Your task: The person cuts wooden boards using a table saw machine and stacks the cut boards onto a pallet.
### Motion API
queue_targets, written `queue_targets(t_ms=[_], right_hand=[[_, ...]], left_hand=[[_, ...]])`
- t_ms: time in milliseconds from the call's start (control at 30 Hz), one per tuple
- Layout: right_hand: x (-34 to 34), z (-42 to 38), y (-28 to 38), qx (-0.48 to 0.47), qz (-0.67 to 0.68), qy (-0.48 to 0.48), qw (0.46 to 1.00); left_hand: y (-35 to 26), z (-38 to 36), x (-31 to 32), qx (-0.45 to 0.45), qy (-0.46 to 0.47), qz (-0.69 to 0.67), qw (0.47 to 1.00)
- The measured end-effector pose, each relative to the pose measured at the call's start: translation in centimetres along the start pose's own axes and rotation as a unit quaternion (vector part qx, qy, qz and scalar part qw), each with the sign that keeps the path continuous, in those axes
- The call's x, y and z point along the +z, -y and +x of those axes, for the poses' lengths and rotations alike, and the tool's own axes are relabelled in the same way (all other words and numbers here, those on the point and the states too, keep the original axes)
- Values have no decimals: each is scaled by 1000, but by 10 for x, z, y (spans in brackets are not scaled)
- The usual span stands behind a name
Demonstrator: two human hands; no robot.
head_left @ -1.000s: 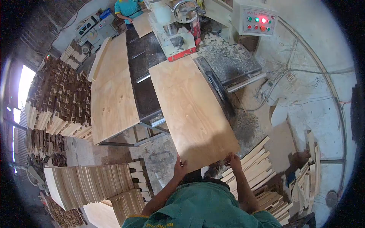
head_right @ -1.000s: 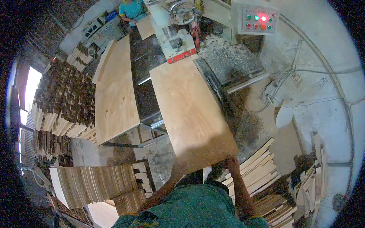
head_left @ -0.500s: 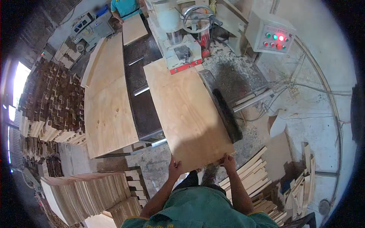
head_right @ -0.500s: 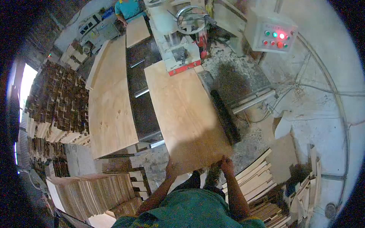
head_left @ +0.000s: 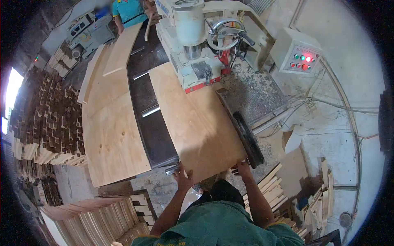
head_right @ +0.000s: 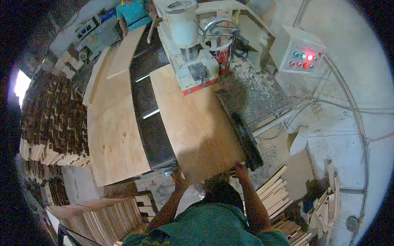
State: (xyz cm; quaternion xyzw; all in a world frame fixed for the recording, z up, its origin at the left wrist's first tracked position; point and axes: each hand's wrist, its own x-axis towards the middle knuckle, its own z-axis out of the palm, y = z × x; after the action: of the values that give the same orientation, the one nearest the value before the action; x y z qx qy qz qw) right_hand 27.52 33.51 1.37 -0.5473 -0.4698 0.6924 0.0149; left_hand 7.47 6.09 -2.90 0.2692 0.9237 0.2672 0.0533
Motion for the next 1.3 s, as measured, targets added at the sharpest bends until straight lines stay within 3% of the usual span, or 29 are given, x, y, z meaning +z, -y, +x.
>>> queue_targets(t_ms=[167, 467, 533, 600, 667, 733, 767, 833, 900, 933, 1000, 1100, 1167, 1267, 1300], right_hand=[[17, 39, 32, 55, -2, -3, 998], [48, 74, 94, -1, 29, 45, 999], [47, 94, 97, -11, -47, 77, 996], [50, 130, 81, -85, -108, 78, 987], [46, 187, 29, -248, -207, 12, 946], [49, 211, 22, -284, -231, -10, 931], [52, 215, 29, -295, -242, -14, 924], [57, 229, 40, -311, -252, -12, 916], [62, 242, 53, -301, -249, -12, 920], [65, 248, 60, -298, -247, -14, 922], [73, 260, 73, -296, -246, -22, 923], [90, 276, 96, -299, -237, -38, 924], [99, 282, 108, -304, -229, -56, 923], [108, 283, 122, -319, -210, -86, 920], [106, 280, 127, -320, -201, -92, 921]], left_hand=[[-4, 51, -13, -3, 19, 26, 999], [-14, 137, -35, -33, 73, 76, 994], [-13, 152, -34, -60, 91, 81, 991], [-6, 169, -27, -46, 64, 107, 991], [0, 185, -26, -45, 65, 104, 991], [28, 199, -2, -51, 61, 101, 992], [60, 208, 28, -75, 62, -33, 995], [72, 215, 22, -111, 42, -161, 980], [22, 241, -23, -27, 60, 30, 997], [13, 245, -34, -42, 51, 33, 997], [7, 247, -51, -37, 6, -67, 997], [14, 236, -88, -41, 12, -102, 994], [32, 227, -110, -18, -13, -127, 992], [84, 207, -147, -75, -37, -175, 981], [102, 199, -159, -73, -90, -131, 985]])
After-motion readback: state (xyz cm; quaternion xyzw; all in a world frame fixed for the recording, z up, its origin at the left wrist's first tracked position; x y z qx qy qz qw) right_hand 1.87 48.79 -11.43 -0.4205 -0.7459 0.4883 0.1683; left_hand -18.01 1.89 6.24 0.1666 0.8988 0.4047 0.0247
